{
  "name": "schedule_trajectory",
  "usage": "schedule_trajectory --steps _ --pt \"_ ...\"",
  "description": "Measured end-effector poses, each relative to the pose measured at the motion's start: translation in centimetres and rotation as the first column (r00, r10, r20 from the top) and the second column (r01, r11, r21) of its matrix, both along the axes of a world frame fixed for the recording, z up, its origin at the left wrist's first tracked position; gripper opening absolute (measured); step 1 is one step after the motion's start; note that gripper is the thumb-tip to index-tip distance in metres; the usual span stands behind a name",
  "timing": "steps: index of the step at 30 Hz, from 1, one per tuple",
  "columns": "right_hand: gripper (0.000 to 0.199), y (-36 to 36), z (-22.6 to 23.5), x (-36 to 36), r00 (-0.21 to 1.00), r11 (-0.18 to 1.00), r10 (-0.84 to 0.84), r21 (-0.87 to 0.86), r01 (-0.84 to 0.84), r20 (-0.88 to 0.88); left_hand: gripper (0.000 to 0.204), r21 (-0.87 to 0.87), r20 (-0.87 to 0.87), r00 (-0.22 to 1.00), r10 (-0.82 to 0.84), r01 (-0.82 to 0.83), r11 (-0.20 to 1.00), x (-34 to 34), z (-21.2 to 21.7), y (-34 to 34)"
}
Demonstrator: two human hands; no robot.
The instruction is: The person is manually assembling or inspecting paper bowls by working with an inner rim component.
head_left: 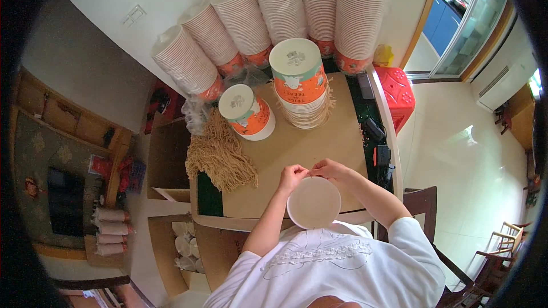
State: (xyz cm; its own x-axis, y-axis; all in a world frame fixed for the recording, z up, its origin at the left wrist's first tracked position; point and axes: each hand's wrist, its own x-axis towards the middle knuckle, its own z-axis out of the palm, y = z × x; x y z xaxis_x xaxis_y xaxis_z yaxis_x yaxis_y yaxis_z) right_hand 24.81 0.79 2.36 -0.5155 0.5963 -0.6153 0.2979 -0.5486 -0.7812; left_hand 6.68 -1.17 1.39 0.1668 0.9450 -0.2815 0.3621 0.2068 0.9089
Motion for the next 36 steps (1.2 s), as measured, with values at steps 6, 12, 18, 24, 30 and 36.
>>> schedule_trajectory --steps 6,12,18,24,30,36 --pt "0.022 0.5 1.4 -0.4 0.996 0.996 0.092 -0.015 -0.091 0.021 0.006 0.052 -0.049 0.999 0.023 -0.021 0.998 -0.3 0.0 -0.4" --pt "0.02 1.2 -0.8 0.7 0.973 0.973 0.23 -0.013 -0.23 -0.027 0.008 0.261 -0.166 0.982 0.085 -0.04 0.965 0.9 0.3 -0.8" --pt "0.018 0.2 -0.8 1.8 0.996 0.998 0.062 0.006 -0.062 0.058 0.007 0.056 0.045 0.997 0.056 -0.058 0.997 -1.0 0.1 -0.4" --pt "0.014 -1.9 -1.5 5.6 0.992 0.997 -0.021 -0.079 0.011 -0.126 0.015 0.025 0.067 0.998 0.019 -0.02 0.999 -4.3 2.1 -1.5" --pt "0.013 -2.9 -2.0 4.4 0.986 0.978 0.155 -0.15 -0.144 0.063 0.02 0.289 -0.33 0.943 0.035 0.066 0.955 -3.6 5.3 -3.1" --pt "0.018 -1.6 -5.7 2.7 0.983 0.967 0.183 -0.186 -0.175 0.025 0.011 0.298 -0.37 0.928 0.043 0.074 0.952 -4.3 2.6 -4.5"
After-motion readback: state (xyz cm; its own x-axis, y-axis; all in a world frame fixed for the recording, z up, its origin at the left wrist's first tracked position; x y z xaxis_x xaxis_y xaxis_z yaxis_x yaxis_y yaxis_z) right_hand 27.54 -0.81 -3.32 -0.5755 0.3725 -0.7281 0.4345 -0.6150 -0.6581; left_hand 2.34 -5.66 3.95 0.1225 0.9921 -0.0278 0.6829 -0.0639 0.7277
